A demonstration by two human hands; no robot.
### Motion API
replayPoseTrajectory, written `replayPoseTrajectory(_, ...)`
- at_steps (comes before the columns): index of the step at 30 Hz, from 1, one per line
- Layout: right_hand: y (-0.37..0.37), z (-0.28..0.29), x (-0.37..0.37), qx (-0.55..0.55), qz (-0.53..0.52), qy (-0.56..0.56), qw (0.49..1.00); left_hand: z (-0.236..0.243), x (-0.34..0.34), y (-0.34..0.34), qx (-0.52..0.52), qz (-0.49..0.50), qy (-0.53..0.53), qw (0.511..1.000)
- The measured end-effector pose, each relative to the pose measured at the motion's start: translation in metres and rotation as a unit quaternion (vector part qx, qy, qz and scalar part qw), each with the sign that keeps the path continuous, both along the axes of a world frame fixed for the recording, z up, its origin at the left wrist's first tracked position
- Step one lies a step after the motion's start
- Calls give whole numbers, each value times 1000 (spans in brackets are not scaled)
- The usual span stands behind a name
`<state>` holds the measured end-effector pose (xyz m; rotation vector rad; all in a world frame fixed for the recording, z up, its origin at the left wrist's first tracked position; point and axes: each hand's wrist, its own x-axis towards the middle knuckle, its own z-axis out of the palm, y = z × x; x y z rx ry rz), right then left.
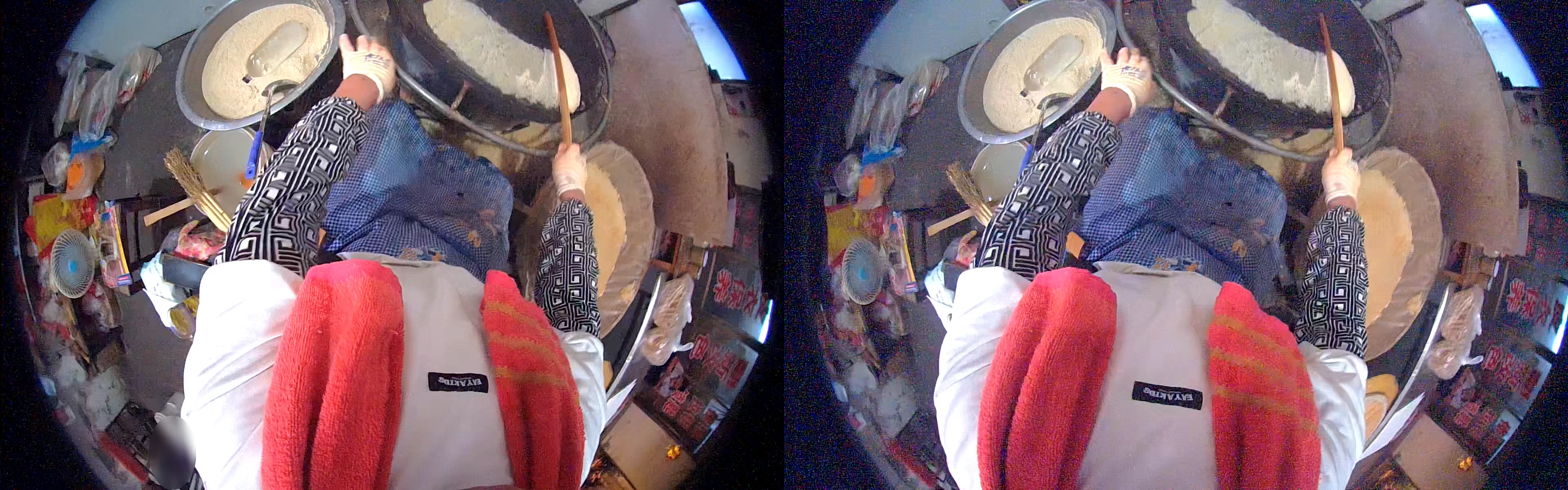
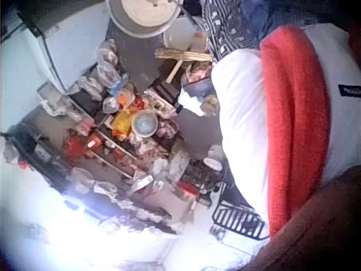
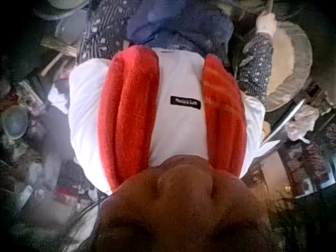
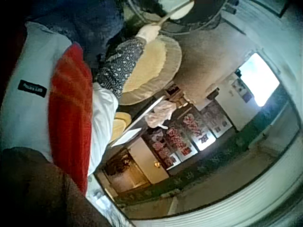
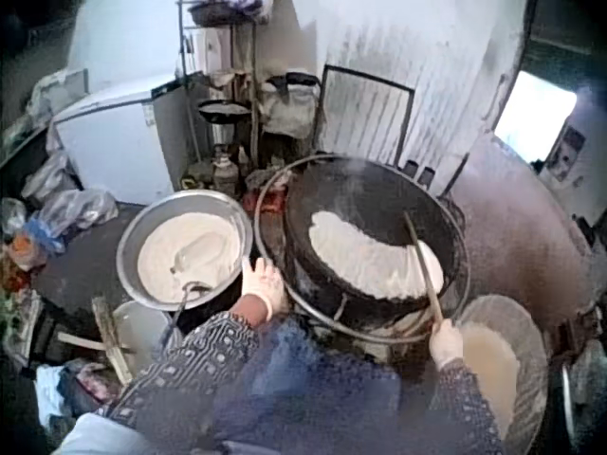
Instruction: The person scoops batter onto a large hot griddle and spreads it into a thin circle using a wooden spreader. After cooking, they lift the crepe with a spatula and place it onto a stack. The person then scrapes the griddle clean before repeating the process.
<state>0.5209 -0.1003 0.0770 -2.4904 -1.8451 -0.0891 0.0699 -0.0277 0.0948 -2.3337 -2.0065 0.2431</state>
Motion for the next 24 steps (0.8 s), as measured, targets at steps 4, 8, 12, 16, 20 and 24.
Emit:
replayPoseTrajectory(4,-24,5,-24,-45,88,7,995,13,80,-58,-9,-138,-111,984)
replayPoseTrajectory(8,-5,-7,13,-10,-28,3,1000,-20,121,-99,34,-214,-23,976)
replayPoseTrajectory(12,3,9,-13,-4,53,10,999,-23,108,-100,51,-205,7,977)
replayPoseTrajectory(16,-23,0,-20,-72,48,42,995,-13,101,-95,34,-186,13,982)
replayPoseTrajectory(20,3,13,1,-35,-45,67,996,-18,81,-87,64,-175,16,982)
replayPoseTrajectory(24,7,14,-17,-75,-12,115,990,-21,68,-79,35,-139,4,990)
